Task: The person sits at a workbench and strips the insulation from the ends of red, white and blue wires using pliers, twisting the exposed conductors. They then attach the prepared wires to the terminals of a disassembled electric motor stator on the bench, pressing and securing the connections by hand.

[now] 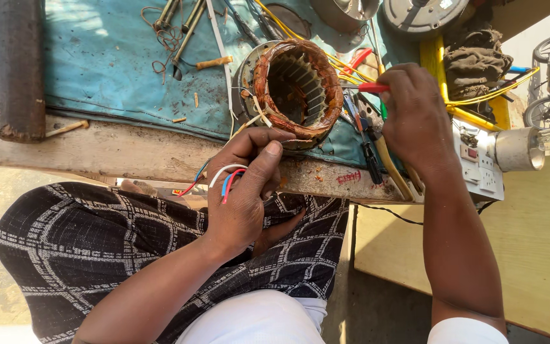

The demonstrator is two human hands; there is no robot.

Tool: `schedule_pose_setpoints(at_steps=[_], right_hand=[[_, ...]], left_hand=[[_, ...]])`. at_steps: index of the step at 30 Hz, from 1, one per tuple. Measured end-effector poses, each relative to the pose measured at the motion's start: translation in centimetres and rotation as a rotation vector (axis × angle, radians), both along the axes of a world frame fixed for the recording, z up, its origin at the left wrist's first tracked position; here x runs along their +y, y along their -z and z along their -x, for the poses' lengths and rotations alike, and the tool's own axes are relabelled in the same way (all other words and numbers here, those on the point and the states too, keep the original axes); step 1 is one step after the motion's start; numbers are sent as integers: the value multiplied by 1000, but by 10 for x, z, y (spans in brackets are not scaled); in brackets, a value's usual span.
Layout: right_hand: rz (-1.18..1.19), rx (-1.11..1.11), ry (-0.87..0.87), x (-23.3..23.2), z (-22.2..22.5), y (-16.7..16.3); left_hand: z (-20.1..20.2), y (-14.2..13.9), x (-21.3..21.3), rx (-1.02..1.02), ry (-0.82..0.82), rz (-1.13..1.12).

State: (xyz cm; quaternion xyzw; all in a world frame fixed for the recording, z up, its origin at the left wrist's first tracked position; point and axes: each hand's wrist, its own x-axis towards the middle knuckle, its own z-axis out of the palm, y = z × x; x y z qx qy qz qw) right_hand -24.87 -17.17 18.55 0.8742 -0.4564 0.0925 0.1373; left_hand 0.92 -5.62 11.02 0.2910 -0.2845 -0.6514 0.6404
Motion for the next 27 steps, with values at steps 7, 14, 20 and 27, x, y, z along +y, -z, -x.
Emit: schedule_pose_setpoints(at_steps=[7, 14, 20, 27], right_hand=[[-208, -493, -73, -27, 41, -3], [-683, -1520, -230, -65, 63, 30], [-882, -1649, -370, -39, 51, 14], [-913, -1754, -495, 52, 10, 7]], left_hand=[[-1, -1, -2, 44, 1, 46], [4, -1, -1, -136, -74, 39], [6, -4, -4, -205, -122, 54], [7, -1, -2, -201, -78, -32]])
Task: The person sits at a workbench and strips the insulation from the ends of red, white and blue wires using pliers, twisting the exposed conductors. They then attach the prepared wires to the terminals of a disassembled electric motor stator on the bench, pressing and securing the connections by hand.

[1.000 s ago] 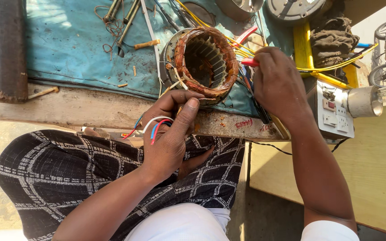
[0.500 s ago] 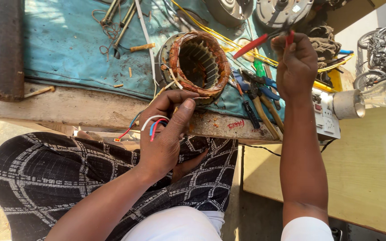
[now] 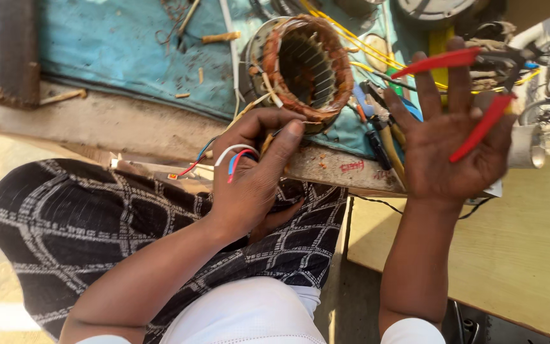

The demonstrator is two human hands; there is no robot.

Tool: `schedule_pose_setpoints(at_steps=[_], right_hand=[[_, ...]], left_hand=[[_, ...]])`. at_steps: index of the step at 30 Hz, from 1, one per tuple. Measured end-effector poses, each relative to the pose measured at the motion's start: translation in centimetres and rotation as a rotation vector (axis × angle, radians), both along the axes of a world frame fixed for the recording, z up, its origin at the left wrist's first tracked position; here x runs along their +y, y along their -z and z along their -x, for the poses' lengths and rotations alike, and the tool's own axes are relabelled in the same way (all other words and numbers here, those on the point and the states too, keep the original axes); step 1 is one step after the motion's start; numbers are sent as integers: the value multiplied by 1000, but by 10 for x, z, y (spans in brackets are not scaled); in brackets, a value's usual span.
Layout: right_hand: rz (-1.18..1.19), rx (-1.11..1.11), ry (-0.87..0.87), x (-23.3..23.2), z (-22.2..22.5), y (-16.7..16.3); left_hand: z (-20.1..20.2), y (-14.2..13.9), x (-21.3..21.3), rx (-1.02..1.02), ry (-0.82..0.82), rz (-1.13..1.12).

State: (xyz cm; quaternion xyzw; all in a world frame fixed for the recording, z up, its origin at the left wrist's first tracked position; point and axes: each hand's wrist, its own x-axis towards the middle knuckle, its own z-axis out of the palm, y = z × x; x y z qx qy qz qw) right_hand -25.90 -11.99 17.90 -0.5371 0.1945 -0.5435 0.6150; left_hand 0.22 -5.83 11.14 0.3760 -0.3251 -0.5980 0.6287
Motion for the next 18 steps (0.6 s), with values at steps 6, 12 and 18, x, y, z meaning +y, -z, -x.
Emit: schedule_pose_setpoints(at_steps=[6, 12, 18], right_hand=[[104, -39, -26, 49, -29, -2], [36, 105, 69, 95, -73, 9], [-125, 647, 194, 106, -111, 30]], left_hand=[[-1, -3, 0, 131, 13, 70], [1, -2, -4, 64, -16, 90], [4, 1, -4, 123, -30, 155]])
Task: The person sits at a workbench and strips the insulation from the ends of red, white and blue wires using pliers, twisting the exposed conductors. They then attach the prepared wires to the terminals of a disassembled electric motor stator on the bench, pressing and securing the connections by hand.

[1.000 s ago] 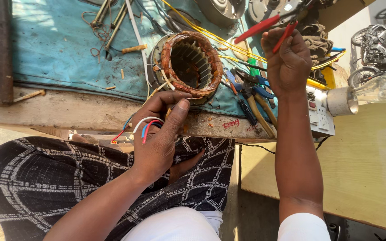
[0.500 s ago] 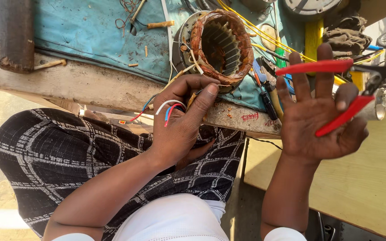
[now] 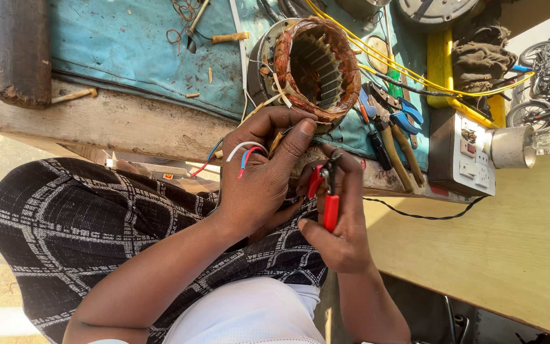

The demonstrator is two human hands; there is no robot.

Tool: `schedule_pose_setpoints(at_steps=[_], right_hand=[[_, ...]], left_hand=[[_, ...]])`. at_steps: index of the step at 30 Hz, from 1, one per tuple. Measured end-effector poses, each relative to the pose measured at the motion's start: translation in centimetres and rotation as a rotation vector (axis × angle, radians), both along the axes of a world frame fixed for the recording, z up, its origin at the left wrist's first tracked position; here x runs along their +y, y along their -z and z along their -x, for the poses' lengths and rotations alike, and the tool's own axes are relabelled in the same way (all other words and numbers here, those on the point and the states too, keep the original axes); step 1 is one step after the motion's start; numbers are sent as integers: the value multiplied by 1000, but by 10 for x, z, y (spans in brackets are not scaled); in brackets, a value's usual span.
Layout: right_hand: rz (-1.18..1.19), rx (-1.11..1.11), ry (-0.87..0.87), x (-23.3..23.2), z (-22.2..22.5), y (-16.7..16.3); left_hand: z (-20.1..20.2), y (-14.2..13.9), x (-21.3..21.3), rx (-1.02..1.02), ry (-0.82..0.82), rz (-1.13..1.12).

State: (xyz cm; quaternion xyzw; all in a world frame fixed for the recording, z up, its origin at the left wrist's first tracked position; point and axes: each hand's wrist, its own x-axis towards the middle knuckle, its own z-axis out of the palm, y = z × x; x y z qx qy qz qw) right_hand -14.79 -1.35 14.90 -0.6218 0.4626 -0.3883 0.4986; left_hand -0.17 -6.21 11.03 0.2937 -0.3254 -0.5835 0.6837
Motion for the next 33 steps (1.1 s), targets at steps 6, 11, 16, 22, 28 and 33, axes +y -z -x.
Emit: schedule_pose_setpoints(at_steps=[6, 11, 16, 22, 28, 33], right_hand=[[-66, 51, -50, -9, -5, -11], [-4, 177, -41, -16, -8, -12], [53, 217, -17, -19, -8, -10], [1, 168, 23, -19, -5, -4], [12, 103, 3, -20, -1, 4], [-35, 17, 19, -18, -1, 11]], left_hand=[[2, 0, 1, 109, 78, -72], [2, 1, 2, 73, 54, -48], [3, 1, 0, 9, 0, 2], [4, 0, 1, 12, 15, -26], [4, 0, 0, -38, -7, -13], [4, 0, 0, -29, -6, -13]])
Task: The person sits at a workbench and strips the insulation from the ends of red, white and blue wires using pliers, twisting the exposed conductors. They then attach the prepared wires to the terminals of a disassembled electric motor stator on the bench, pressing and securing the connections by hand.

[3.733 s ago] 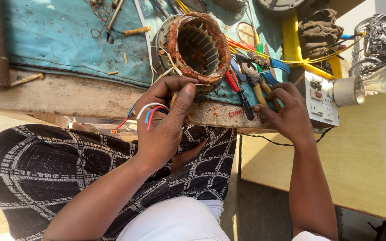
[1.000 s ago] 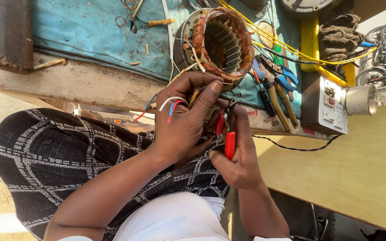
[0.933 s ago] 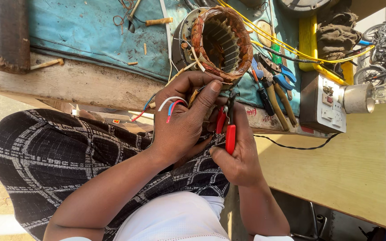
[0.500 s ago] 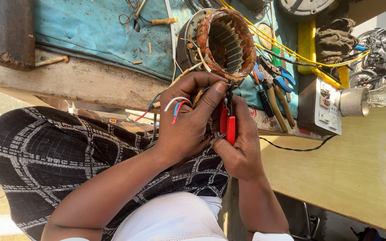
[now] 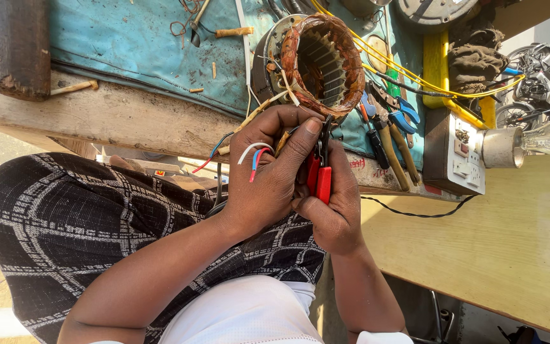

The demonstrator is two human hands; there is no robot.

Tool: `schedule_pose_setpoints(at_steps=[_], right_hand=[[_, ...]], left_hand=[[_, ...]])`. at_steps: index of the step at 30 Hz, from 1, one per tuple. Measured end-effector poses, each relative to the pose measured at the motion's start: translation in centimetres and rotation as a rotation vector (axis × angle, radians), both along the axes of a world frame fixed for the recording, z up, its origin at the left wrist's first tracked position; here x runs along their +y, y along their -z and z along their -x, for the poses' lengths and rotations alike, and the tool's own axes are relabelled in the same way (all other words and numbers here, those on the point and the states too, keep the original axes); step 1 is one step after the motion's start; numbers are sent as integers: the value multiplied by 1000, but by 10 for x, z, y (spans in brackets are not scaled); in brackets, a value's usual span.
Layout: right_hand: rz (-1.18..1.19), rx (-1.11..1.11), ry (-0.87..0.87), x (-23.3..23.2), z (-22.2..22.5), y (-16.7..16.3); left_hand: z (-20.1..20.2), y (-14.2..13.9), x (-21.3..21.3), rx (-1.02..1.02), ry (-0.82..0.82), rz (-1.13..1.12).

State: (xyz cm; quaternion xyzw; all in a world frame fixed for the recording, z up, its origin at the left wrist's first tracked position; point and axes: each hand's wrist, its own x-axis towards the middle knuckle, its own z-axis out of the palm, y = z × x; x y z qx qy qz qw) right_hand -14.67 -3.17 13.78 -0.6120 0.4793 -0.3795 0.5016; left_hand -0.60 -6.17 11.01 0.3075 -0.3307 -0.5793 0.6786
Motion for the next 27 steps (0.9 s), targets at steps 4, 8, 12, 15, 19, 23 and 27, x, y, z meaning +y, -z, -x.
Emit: schedule_pose_setpoints(at_steps=[4, 8, 12, 15, 19, 23, 27], right_hand=[[-95, -133, 27, 1, 1, 3], [-114, -159, -8, 1, 1, 4], [-67, -105, -19, -1, -1, 2], [-79, -116, -21, -2, -4, -1], [-72, -95, -9, -4, -7, -3], [-27, -79, -30, -6, -9, -3], [38, -32, -32, -8, -7, 1]], left_hand=[[2, 0, 0, 18, -11, 14], [1, 1, 1, 13, -9, 18], [2, 2, 0, 18, -4, -2], [2, 1, 0, 21, -19, 24], [3, 2, 0, 1, -15, 9], [3, 3, -1, -12, -5, -14], [4, 3, 0, 6, -11, 14]])
